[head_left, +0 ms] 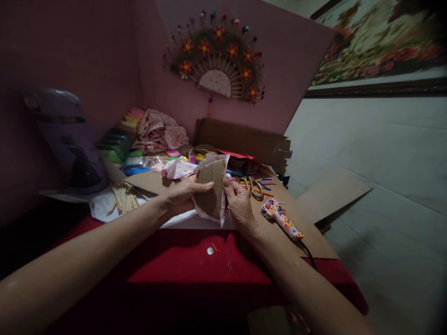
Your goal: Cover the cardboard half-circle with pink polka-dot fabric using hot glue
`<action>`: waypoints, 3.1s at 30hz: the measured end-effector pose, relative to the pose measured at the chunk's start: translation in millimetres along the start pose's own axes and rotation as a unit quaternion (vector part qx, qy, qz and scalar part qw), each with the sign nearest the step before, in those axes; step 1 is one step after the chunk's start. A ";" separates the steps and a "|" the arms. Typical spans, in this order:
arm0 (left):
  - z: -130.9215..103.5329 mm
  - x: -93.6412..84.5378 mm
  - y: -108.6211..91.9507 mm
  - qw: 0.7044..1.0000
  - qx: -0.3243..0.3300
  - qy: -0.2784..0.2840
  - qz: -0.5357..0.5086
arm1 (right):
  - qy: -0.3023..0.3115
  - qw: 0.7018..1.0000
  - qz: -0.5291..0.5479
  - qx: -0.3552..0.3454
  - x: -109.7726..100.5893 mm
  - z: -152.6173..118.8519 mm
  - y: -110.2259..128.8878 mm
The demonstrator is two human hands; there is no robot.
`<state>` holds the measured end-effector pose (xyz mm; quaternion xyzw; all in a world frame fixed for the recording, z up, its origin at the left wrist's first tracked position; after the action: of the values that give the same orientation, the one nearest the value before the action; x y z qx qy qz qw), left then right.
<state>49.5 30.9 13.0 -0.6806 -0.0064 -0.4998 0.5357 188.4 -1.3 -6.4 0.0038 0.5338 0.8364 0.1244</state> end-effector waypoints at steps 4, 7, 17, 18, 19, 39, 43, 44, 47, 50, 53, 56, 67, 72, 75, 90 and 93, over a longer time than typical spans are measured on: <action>-0.9 1.1 2.5 1.000 0.010 0.007 0.007 | -0.028 0.995 -0.086 -0.047 -2.7 -1.3 0.7; -1.3 2.0 4.1 1.000 0.015 0.006 0.016 | -0.048 0.975 -0.194 -0.095 -4.0 -3.5 4.1; -1.9 3.8 5.2 0.999 -0.022 0.021 0.029 | -0.110 0.989 -0.102 -0.014 -9.0 2.3 6.6; -2.1 3.2 5.2 0.998 -0.035 0.032 0.031 | -0.100 0.994 -0.035 0.026 -9.5 4.4 5.5; -2.3 2.3 5.1 0.998 -0.044 0.040 0.035 | -0.081 0.994 0.028 0.063 -9.5 6.1 4.7; -4.3 1.0 7.3 0.993 -0.080 0.038 0.083 | -0.010 0.976 0.191 0.101 1.1 2.4 2.7; -5.0 3.2 9.1 0.995 -0.074 0.029 0.066 | -0.053 0.994 0.091 0.036 -1.1 0.2 -1.9; -5.3 4.0 9.6 0.995 -0.075 0.030 0.060 | -0.069 0.995 0.065 0.016 -2.1 -0.5 -2.1; -6.4 7.0 10.6 0.995 -0.082 0.046 0.042 | -0.102 0.994 0.012 -0.026 -4.2 -2.5 -0.7; -7.6 9.3 10.1 0.994 -0.078 0.060 0.037 | -0.111 0.994 0.008 -0.024 -4.7 -3.7 2.2; -8.5 9.7 9.3 0.994 -0.082 0.068 0.040 | -0.091 0.995 0.044 0.009 -3.9 -4.2 5.0; -8.9 9.3 8.3 0.993 -0.088 0.075 0.039 | -0.047 0.994 0.086 0.057 -2.9 -5.0 7.6; -10.4 12.1 13.6 0.993 -0.095 0.062 0.045 | -0.120 0.992 -0.034 -0.017 -9.5 -6.6 6.4; -10.8 14.4 16.7 0.995 -0.079 0.042 0.054 | -0.146 0.987 -0.069 -0.024 -8.6 -7.1 5.4; -11.5 17.1 17.8 0.996 -0.072 0.041 0.046 | -0.167 0.981 -0.091 -0.039 -7.9 -7.8 6.3; -9.4 17.7 22.0 0.996 -0.067 0.048 0.044 | -0.190 0.978 -0.087 -0.012 -12.8 -2.4 9.9; -9.4 13.7 17.3 0.994 -0.083 0.061 0.044 | -0.161 0.983 0.041 0.071 -13.9 4.2 8.3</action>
<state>59.4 9.5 9.3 -0.6907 0.0974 -0.5151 0.4981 200.8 -3.8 4.6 0.1694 0.5642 0.7891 0.1739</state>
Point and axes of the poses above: each hand's wrist, its own z-axis towards the middle knuckle, its own x-axis out of the palm, y = z × x, the point moved 2 cm from there along z, towards the middle knuckle, and after that the axes turned 10 degrees about -z, right-handed, at the moved point
